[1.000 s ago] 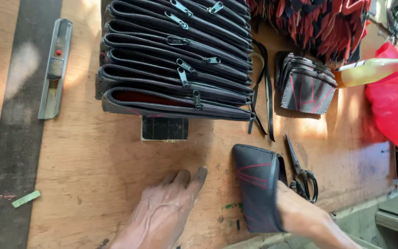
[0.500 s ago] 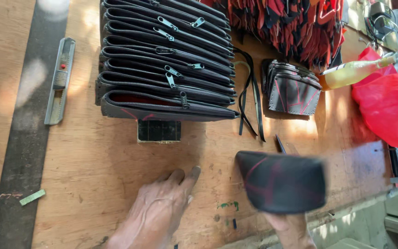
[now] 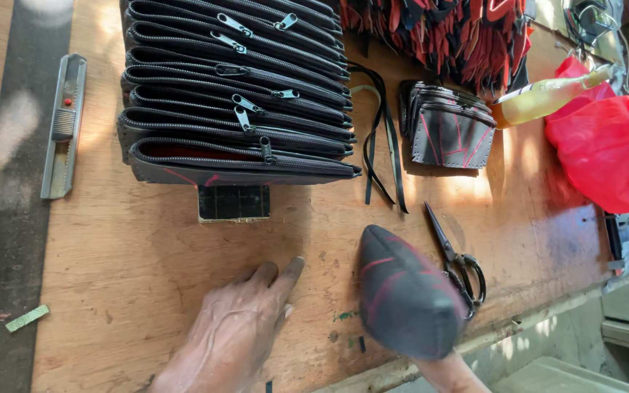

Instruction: The person assembles small black leather pouches with red stitching. They attach a zipper to the pouch opening, trim excess material with scissors, and inspect the finished product. The person handles multiple pouches and tools on a wooden workbench.

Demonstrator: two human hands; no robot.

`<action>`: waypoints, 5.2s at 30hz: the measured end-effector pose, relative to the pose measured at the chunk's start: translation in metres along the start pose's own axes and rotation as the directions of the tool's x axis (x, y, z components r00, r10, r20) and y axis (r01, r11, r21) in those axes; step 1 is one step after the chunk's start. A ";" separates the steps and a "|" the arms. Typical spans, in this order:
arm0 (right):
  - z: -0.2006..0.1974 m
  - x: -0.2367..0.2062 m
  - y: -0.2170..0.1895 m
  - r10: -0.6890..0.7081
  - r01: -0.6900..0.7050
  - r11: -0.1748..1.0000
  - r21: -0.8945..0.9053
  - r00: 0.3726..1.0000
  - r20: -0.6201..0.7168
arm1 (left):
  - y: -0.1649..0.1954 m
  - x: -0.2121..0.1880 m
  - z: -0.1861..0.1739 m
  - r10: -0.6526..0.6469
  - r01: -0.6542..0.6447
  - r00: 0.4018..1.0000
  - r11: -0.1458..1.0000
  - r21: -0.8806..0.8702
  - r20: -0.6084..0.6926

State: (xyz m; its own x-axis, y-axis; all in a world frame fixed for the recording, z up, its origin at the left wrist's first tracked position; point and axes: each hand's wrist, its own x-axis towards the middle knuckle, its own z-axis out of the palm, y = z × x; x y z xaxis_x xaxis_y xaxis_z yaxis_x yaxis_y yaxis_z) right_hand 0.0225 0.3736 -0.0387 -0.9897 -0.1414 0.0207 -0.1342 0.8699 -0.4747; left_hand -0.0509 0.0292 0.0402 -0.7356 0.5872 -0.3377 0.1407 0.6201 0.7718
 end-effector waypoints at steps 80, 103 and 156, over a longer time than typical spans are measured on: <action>-0.124 0.051 -0.106 -0.349 0.297 0.934 0.200 0.878 0.328 | 0.048 0.007 0.057 0.268 -0.323 0.909 0.937 -0.132 -0.318; -0.095 0.046 -0.112 -0.447 0.375 0.844 0.382 0.887 0.116 | 0.073 0.000 0.025 0.403 -0.404 0.875 0.913 0.052 -0.267; -0.110 0.047 -0.144 -0.284 0.278 0.830 0.483 0.957 -0.062 | 0.065 -0.011 0.004 0.117 -0.299 0.916 0.835 -0.462 -0.383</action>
State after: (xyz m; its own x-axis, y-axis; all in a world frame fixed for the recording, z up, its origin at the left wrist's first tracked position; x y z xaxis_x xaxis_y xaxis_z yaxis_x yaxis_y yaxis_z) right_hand -0.0105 0.2937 0.1272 -0.9119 -0.3532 0.2089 -0.3624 0.4546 -0.8136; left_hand -0.0306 0.0653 0.0918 -0.9113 0.4115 -0.0129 0.0319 0.1017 0.9943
